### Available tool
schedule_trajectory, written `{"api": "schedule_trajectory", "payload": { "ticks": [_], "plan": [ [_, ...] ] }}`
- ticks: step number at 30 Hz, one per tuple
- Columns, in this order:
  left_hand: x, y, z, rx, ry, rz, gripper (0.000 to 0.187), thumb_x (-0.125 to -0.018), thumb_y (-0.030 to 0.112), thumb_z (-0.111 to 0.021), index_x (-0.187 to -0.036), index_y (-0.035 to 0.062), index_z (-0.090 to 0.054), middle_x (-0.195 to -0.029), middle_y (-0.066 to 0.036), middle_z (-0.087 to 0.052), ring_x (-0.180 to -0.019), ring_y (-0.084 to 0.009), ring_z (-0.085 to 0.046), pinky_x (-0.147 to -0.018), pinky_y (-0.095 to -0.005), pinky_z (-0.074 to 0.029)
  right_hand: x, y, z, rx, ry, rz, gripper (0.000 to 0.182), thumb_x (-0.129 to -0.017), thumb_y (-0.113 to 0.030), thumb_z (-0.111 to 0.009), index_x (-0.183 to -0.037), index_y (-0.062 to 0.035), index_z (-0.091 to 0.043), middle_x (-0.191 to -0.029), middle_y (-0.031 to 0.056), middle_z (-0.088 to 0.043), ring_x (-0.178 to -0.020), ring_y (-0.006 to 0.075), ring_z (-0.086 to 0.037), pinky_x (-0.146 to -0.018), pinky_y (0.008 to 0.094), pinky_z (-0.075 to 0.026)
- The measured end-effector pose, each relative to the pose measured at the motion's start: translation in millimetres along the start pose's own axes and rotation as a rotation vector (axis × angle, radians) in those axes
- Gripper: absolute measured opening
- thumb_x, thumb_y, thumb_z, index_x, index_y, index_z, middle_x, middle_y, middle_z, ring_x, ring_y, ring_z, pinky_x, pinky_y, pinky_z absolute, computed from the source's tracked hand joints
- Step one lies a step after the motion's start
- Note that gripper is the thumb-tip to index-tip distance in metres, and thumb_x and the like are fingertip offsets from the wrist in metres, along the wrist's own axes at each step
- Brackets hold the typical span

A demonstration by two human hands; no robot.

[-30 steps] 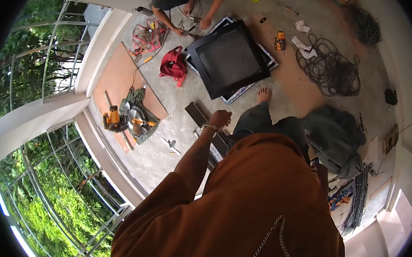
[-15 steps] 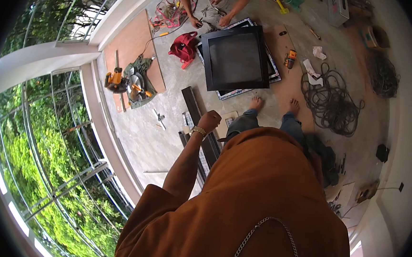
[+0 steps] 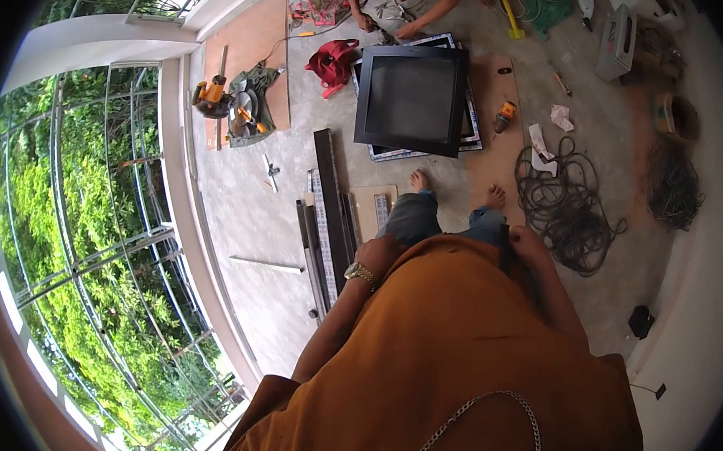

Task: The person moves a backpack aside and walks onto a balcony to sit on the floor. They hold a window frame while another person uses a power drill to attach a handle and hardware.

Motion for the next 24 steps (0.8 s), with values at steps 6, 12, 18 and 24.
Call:
{"api": "schedule_trajectory", "payload": {
  "ticks": [6,12,18,24],
  "plan": [
    [41,-33,-9,0.18,-0.008,-0.323,0.028,-0.086,0.03,-0.053,-0.081,0.0026,-0.06,-0.078,-0.023,-0.063,-0.079,-0.042,-0.061,-0.071,-0.0481,-0.049,-9,-23,1,0.068,0.107,0.033,0.012,-0.08,-0.01,-0.056,-0.08,0.0014,-0.055,-0.075,0.0182,-0.056,-0.068,0.0321,-0.056,-0.065,0.0379,-0.044],
    [7,-43,-18,0.383,-0.001,-0.299,0.024,-0.084,0.024,-0.053,-0.075,0.0024,-0.06,-0.077,-0.023,-0.061,-0.077,-0.0426,-0.059,-0.067,-0.0481,-0.047,-6,-17,2,0.163,0.116,-0.178,0.022,-0.092,-0.017,-0.047,-0.092,0.0023,-0.057,-0.078,0.0162,-0.057,-0.069,0.0248,-0.055,-0.068,0.0364,-0.044],
    [20,-88,-14,0.451,-0.312,-0.296,0.025,-0.082,0.032,-0.058,-0.087,0.0086,-0.066,-0.078,-0.019,-0.064,-0.078,-0.0378,-0.062,-0.071,-0.0446,-0.049,51,-70,4,-0.137,-0.154,-0.29,0.029,-0.093,-0.023,-0.047,-0.08,0.0034,-0.051,-0.069,0.0102,-0.052,-0.066,0.0148,-0.044,-0.064,0.035,-0.041],
    [-56,-104,-23,0.305,-0.577,-0.439,0.026,-0.083,0.033,-0.057,-0.087,0.0092,-0.067,-0.079,-0.018,-0.064,-0.079,-0.0365,-0.062,-0.069,-0.0452,-0.049,11,-52,-11,0.009,-0.416,-0.337,0.033,-0.09,-0.026,-0.053,-0.073,0.0018,-0.053,-0.066,0.0082,-0.054,-0.061,0.0161,-0.048,-0.059,0.0326,-0.042]
  ]
}}
Point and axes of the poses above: each hand's wrist, its own x-axis away from the middle knuckle, its own z-axis out of the back of the hand, y = z × x, the point moved 2 cm from there along -x, towards the middle knuckle
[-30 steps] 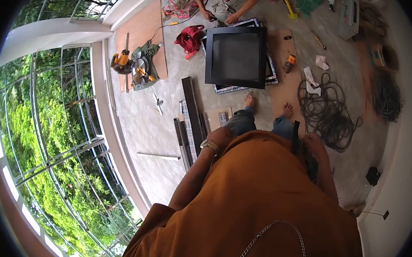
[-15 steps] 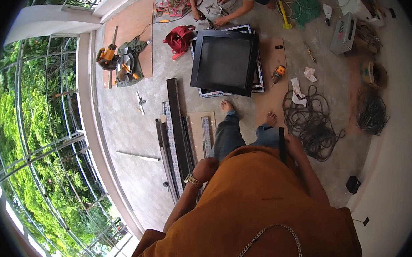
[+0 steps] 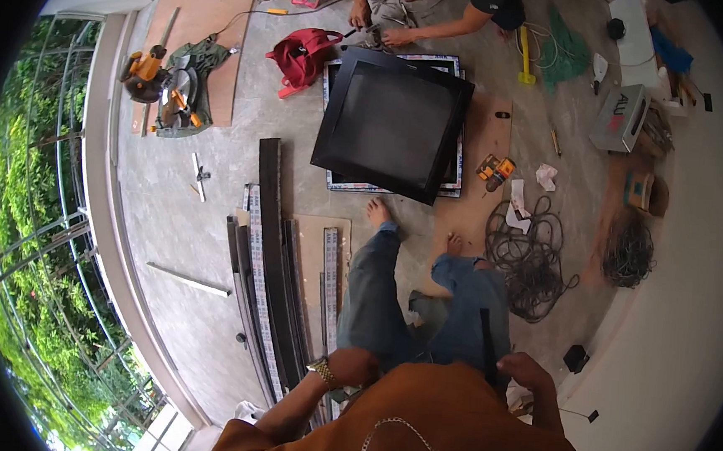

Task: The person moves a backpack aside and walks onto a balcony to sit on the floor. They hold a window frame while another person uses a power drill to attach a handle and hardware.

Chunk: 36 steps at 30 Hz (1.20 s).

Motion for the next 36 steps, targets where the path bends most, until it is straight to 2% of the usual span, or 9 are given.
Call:
{"api": "schedule_trajectory", "payload": {
  "ticks": [2,4,7,11,13,16,20,23,36],
  "plan": [
    [-33,-20,41,0.298,-0.08,0.046,0.024,-0.086,0.031,-0.057,-0.079,0.0093,-0.065,-0.07,-0.01,-0.066,-0.069,-0.0319,-0.065,-0.063,-0.0414,-0.049,-34,9,16,-0.306,-0.076,-0.247,0.031,-0.091,-0.025,-0.054,-0.074,-0.0004,-0.057,-0.066,0.0055,-0.056,-0.058,0.0128,-0.051,-0.053,0.0292,-0.042],
    [-76,-43,79,0.101,0.369,0.019,0.026,-0.086,0.03,-0.057,-0.074,0.0074,-0.061,-0.066,-0.009,-0.065,-0.065,-0.0317,-0.064,-0.06,-0.0411,-0.049,-100,14,42,-0.385,0.286,-0.249,0.022,-0.09,-0.023,-0.054,-0.08,-0.0034,-0.056,-0.066,0.0039,-0.056,-0.058,0.0123,-0.054,-0.057,0.0291,-0.046],
    [-145,-48,145,-0.237,0.557,0.079,0.028,-0.086,0.03,-0.057,-0.074,0.0048,-0.059,-0.067,-0.014,-0.063,-0.066,-0.0342,-0.063,-0.06,-0.0431,-0.048,-235,35,95,-0.341,0.622,-0.245,0.021,-0.09,-0.025,-0.056,-0.092,-0.0042,-0.056,-0.072,0.0025,-0.056,-0.056,0.0093,-0.052,-0.049,0.0244,-0.043],
    [-253,-68,178,-0.33,0.778,-0.156,0.027,-0.084,0.03,-0.058,-0.078,0.0035,-0.058,-0.068,-0.018,-0.061,-0.067,-0.0377,-0.06,-0.06,-0.0456,-0.048,-418,79,173,-0.095,0.793,-0.083,0.041,-0.083,-0.036,-0.065,-0.104,-0.0022,-0.055,-0.085,0.0066,-0.059,-0.071,0.0154,-0.057,-0.053,0.0312,-0.047],
    [-293,-72,188,-0.304,0.779,-0.184,0.028,-0.084,0.03,-0.058,-0.079,0.0035,-0.058,-0.069,-0.018,-0.061,-0.068,-0.0379,-0.061,-0.061,-0.0459,-0.048,-478,66,204,-0.151,1.083,-0.281,0.072,-0.075,-0.046,-0.069,-0.12,0.0058,-0.047,-0.112,0.0237,-0.057,-0.105,0.0333,-0.058,-0.088,0.0397,-0.045],
    [-337,-93,185,-0.248,0.765,-0.155,0.027,-0.085,0.03,-0.057,-0.078,0.0035,-0.058,-0.072,-0.018,-0.062,-0.069,-0.0384,-0.061,-0.063,-0.0467,-0.048,-562,100,235,-0.342,1.286,-0.391,0.08,-0.071,-0.047,-0.073,-0.125,0.0005,-0.039,-0.11,0.0146,-0.056,-0.097,0.0294,-0.058,-0.067,0.0455,-0.05],
    [-340,-113,168,-0.443,0.677,-0.047,0.025,-0.084,0.028,-0.059,-0.089,0.0037,-0.06,-0.077,-0.016,-0.064,-0.077,-0.0364,-0.062,-0.067,-0.045,-0.048,-584,94,230,-0.322,1.39,-0.017,0.057,-0.068,-0.031,-0.07,-0.107,0.0074,-0.054,-0.1,0.0187,-0.062,-0.088,0.0298,-0.062,-0.077,0.0395,-0.048],
    [-329,-102,175,-0.292,0.861,-0.138,0.028,-0.085,0.03,-0.059,-0.095,0.0032,-0.059,-0.086,-0.015,-0.065,-0.08,-0.0346,-0.062,-0.068,-0.0437,-0.048,-555,60,209,-0.425,1.387,0.047,0.047,-0.067,-0.027,-0.066,-0.097,0.0087,-0.057,-0.094,0.02,-0.064,-0.085,0.0296,-0.063,-0.077,0.0355,-0.049],
    [-382,-129,173,-0.415,0.869,-0.002,0.029,-0.083,0.03,-0.058,-0.085,0.0014,-0.061,-0.076,-0.018,-0.064,-0.074,-0.0373,-0.063,-0.067,-0.0456,-0.05,-538,61,212,-0.423,1.286,-0.048,0.059,-0.071,-0.03,-0.069,-0.111,0.0086,-0.05,-0.107,0.0243,-0.06,-0.097,0.0309,-0.062,-0.084,0.0373,-0.048]
  ]
}}
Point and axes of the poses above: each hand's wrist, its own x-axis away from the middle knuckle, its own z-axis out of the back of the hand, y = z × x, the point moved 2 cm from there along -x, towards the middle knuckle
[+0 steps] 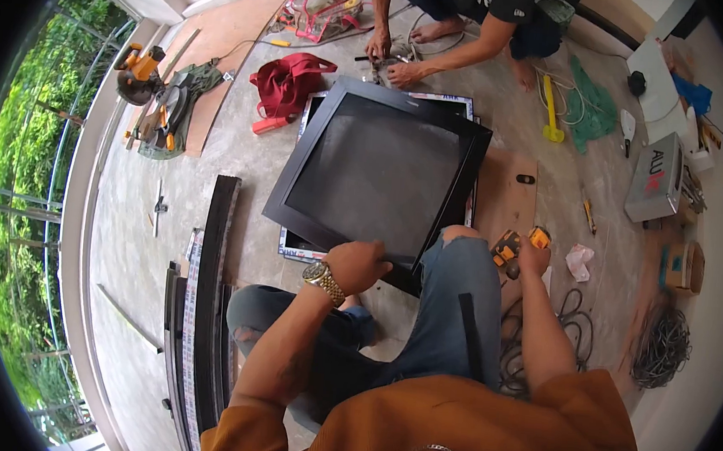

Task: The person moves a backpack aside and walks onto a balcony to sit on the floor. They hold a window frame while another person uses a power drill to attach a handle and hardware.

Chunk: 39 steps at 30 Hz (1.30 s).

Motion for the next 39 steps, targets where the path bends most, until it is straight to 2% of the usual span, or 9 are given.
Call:
{"api": "schedule_trajectory", "payload": {
  "ticks": [2,3,5,6,8,12,16,19,39],
  "plan": [
    [0,-4,-1,0.137,0.019,-0.044,0.03,-0.083,0.031,-0.058,-0.084,0.0011,-0.061,-0.077,-0.019,-0.064,-0.075,-0.0376,-0.063,-0.068,-0.0459,-0.05,-9,1,8,-0.094,-0.155,0.022,0.055,-0.068,-0.027,-0.069,-0.106,0.0098,-0.053,-0.101,0.0219,-0.061,-0.091,0.0317,-0.063,-0.076,0.037,-0.05],
    [-2,-4,1,0.133,0.024,-0.047,0.03,-0.083,0.031,-0.058,-0.084,0.0011,-0.061,-0.077,-0.019,-0.064,-0.075,-0.0376,-0.063,-0.068,-0.0459,-0.05,-16,3,11,-0.1,-0.153,0.025,0.055,-0.068,-0.027,-0.069,-0.106,0.0098,-0.053,-0.101,0.0219,-0.061,-0.091,0.0317,-0.063,-0.076,0.037,-0.05],
    [-3,-5,-3,-0.019,0.004,-0.017,0.03,-0.083,0.03,-0.059,-0.084,0.0009,-0.062,-0.078,-0.02,-0.064,-0.078,-0.038,-0.063,-0.07,-0.0457,-0.049,-27,14,23,0.077,0.016,0.179,0.046,-0.067,-0.022,-0.068,-0.1,0.0069,-0.055,-0.095,0.0161,-0.063,-0.083,0.0251,-0.064,-0.062,0.0349,-0.052],
    [-1,-3,-5,-0.013,-0.006,-0.015,0.03,-0.083,0.03,-0.059,-0.084,0.0009,-0.062,-0.078,-0.02,-0.064,-0.078,-0.038,-0.063,-0.07,-0.0457,-0.049,-27,23,30,0.088,0.014,0.173,0.046,-0.067,-0.022,-0.068,-0.1,0.0069,-0.055,-0.095,0.0161,-0.063,-0.083,0.0251,-0.064,-0.062,0.0349,-0.052],
    [-6,2,2,0.057,0.015,0.02,0.03,-0.083,0.03,-0.059,-0.084,0.001,-0.062,-0.079,-0.021,-0.064,-0.079,-0.0387,-0.063,-0.072,-0.0456,-0.049,-34,24,39,0.033,-0.186,0.158,0.048,-0.067,-0.026,-0.07,-0.101,0.0044,-0.057,-0.098,0.0177,-0.065,-0.089,0.028,-0.064,-0.08,0.0365,-0.049],
    [-15,1,-4,0.094,0.002,-0.036,0.029,-0.083,0.03,-0.059,-0.085,0.0011,-0.062,-0.079,-0.021,-0.064,-0.079,-0.0389,-0.063,-0.071,-0.0457,-0.049,-42,42,35,0.159,-0.195,0.213,0.05,-0.064,-0.027,-0.07,-0.101,0.0036,-0.057,-0.097,0.0183,-0.065,-0.089,0.0302,-0.064,-0.079,0.0372,-0.048],
    [-15,6,2,0.061,-0.03,0.013,0.029,-0.083,0.03,-0.059,-0.085,0.0008,-0.062,-0.079,-0.021,-0.064,-0.079,-0.039,-0.063,-0.071,-0.0459,-0.049,-25,29,33,0.341,-0.029,0.225,0.056,-0.065,-0.032,-0.071,-0.105,0.0031,-0.055,-0.101,0.0217,-0.064,-0.096,0.036,-0.062,-0.083,0.0408,-0.048],
    [-13,4,4,0.04,0.006,0.03,0.028,-0.083,0.029,-0.059,-0.086,0.001,-0.061,-0.079,-0.021,-0.064,-0.079,-0.0386,-0.063,-0.071,-0.0459,-0.049,-24,25,36,0.375,-0.023,0.208,0.061,-0.066,-0.035,-0.071,-0.11,0.0025,-0.053,-0.104,0.0232,-0.062,-0.099,0.0374,-0.06,-0.084,0.0423,-0.047],
    [-15,24,-2,0.107,-0.039,0.068,0.027,-0.085,0.027,-0.058,-0.091,0.0015,-0.06,-0.086,-0.019,-0.064,-0.084,-0.0355,-0.063,-0.074,-0.0435,-0.049,-20,20,31,0.478,0.058,0.231,0.06,-0.068,-0.036,-0.071,-0.112,0.0011,-0.052,-0.104,0.0237,-0.062,-0.099,0.039,-0.059,-0.084,0.0436,-0.047]
  ]
}}
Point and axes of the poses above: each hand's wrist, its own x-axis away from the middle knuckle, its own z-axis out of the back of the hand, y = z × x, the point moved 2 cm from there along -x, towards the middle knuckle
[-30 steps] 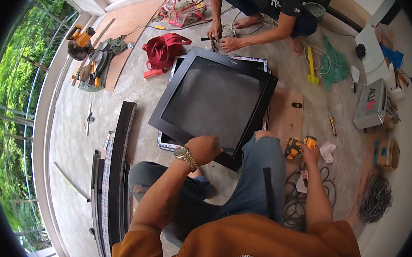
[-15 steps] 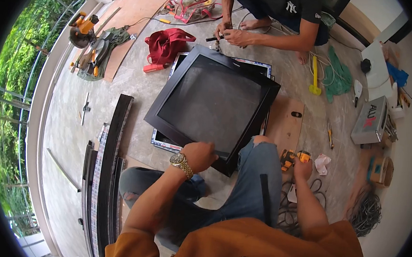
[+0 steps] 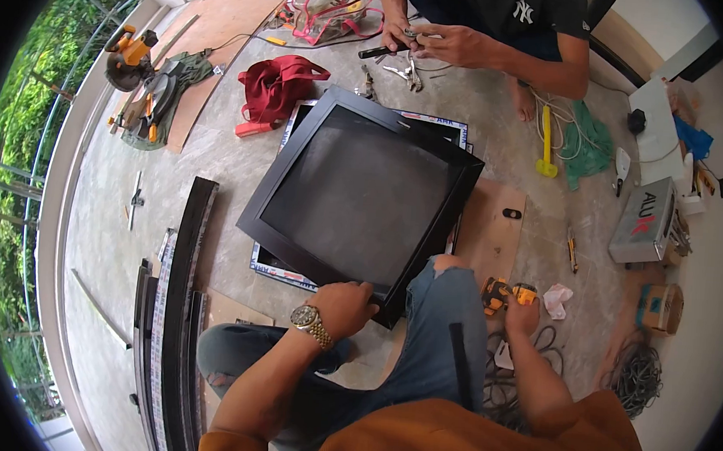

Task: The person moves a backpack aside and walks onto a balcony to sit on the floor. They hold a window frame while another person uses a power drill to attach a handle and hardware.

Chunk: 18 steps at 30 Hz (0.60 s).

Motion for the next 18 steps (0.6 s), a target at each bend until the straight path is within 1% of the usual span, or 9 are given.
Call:
{"api": "schedule_trajectory", "payload": {
  "ticks": [2,5,7,8,9,11,14,16,18],
  "plan": [
    [-1,1,-2,-0.004,-0.043,-0.015,0.028,-0.086,0.027,-0.056,-0.093,0.0003,-0.059,-0.087,-0.02,-0.064,-0.084,-0.0363,-0.063,-0.076,-0.0445,-0.049,2,-2,0,0.005,0.004,0.002,0.06,-0.068,-0.036,-0.071,-0.112,0.0012,-0.052,-0.103,0.0236,-0.062,-0.098,0.0392,-0.059,-0.084,0.0437,-0.047],
    [-3,0,-6,0.01,-0.045,-0.03,0.028,-0.086,0.027,-0.056,-0.093,0.0001,-0.058,-0.088,-0.02,-0.064,-0.085,-0.0367,-0.063,-0.076,-0.0447,-0.049,5,-6,7,0.004,0.025,-0.007,0.06,-0.068,-0.035,-0.07,-0.112,0.0015,-0.052,-0.102,0.0235,-0.062,-0.097,0.0393,-0.06,-0.083,0.044,-0.047],
    [-4,0,-6,0.01,-0.059,-0.024,0.029,-0.086,0.028,-0.056,-0.093,-0.0001,-0.058,-0.088,-0.02,-0.064,-0.085,-0.0369,-0.063,-0.076,-0.0448,-0.049,5,-11,11,-0.006,-0.043,-0.032,0.06,-0.068,-0.035,-0.07,-0.112,0.0018,-0.052,-0.102,0.0239,-0.062,-0.097,0.0393,-0.06,-0.083,0.0442,-0.047],
    [-4,-1,-6,0.015,-0.068,-0.014,0.029,-0.086,0.028,-0.056,-0.093,-0.0002,-0.058,-0.088,-0.02,-0.064,-0.084,-0.0371,-0.063,-0.076,-0.045,-0.049,5,-9,9,-0.015,-0.038,-0.035,0.06,-0.068,-0.035,-0.07,-0.112,0.0018,-0.052,-0.102,0.0239,-0.062,-0.097,0.0393,-0.06,-0.083,0.0442,-0.047],
    [-4,-1,-7,0.008,-0.06,-0.019,0.029,-0.086,0.028,-0.056,-0.093,-0.0002,-0.058,-0.088,-0.02,-0.064,-0.084,-0.0371,-0.063,-0.076,-0.045,-0.049,3,-5,5,-0.017,-0.013,-0.024,0.059,-0.067,-0.034,-0.071,-0.111,0.0016,-0.052,-0.101,0.0239,-0.063,-0.096,0.0393,-0.06,-0.082,0.0444,-0.047],
    [-4,-2,-10,0.012,0.004,-0.033,0.027,-0.085,0.028,-0.058,-0.088,0.0011,-0.06,-0.084,-0.019,-0.064,-0.082,-0.0364,-0.062,-0.073,-0.0442,-0.049,3,-6,4,-0.019,0.013,-0.01,0.059,-0.067,-0.034,-0.071,-0.11,0.0015,-0.052,-0.1,0.0238,-0.063,-0.096,0.0393,-0.06,-0.082,0.0446,-0.047],
    [-4,3,-7,-0.019,0.027,-0.054,0.027,-0.085,0.028,-0.058,-0.088,0.0011,-0.06,-0.084,-0.019,-0.064,-0.082,-0.036,-0.063,-0.074,-0.0439,-0.049,6,-6,7,-0.055,0.029,-0.025,0.055,-0.067,-0.033,-0.069,-0.108,0.0006,-0.054,-0.1,0.0241,-0.063,-0.097,0.0404,-0.059,-0.083,0.0445,-0.046],
    [-5,6,-8,-0.022,-0.012,-0.056,0.027,-0.085,0.028,-0.058,-0.087,0.0012,-0.06,-0.084,-0.019,-0.065,-0.082,-0.036,-0.063,-0.073,-0.0439,-0.049,7,-9,11,-0.047,-0.011,-0.011,0.056,-0.067,-0.032,-0.07,-0.108,0.0012,-0.054,-0.1,0.0241,-0.063,-0.098,0.0401,-0.059,-0.084,0.0439,-0.046],
    [-10,8,-7,-0.039,-0.036,-0.064,0.027,-0.085,0.028,-0.058,-0.087,0.0014,-0.061,-0.084,-0.019,-0.065,-0.082,-0.0359,-0.063,-0.073,-0.0438,-0.049,8,-10,13,-0.059,-0.008,-0.03,0.057,-0.066,-0.033,-0.07,-0.109,0.0014,-0.054,-0.101,0.0242,-0.063,-0.098,0.0401,-0.059,-0.084,0.0438,-0.046]
  ]
}}
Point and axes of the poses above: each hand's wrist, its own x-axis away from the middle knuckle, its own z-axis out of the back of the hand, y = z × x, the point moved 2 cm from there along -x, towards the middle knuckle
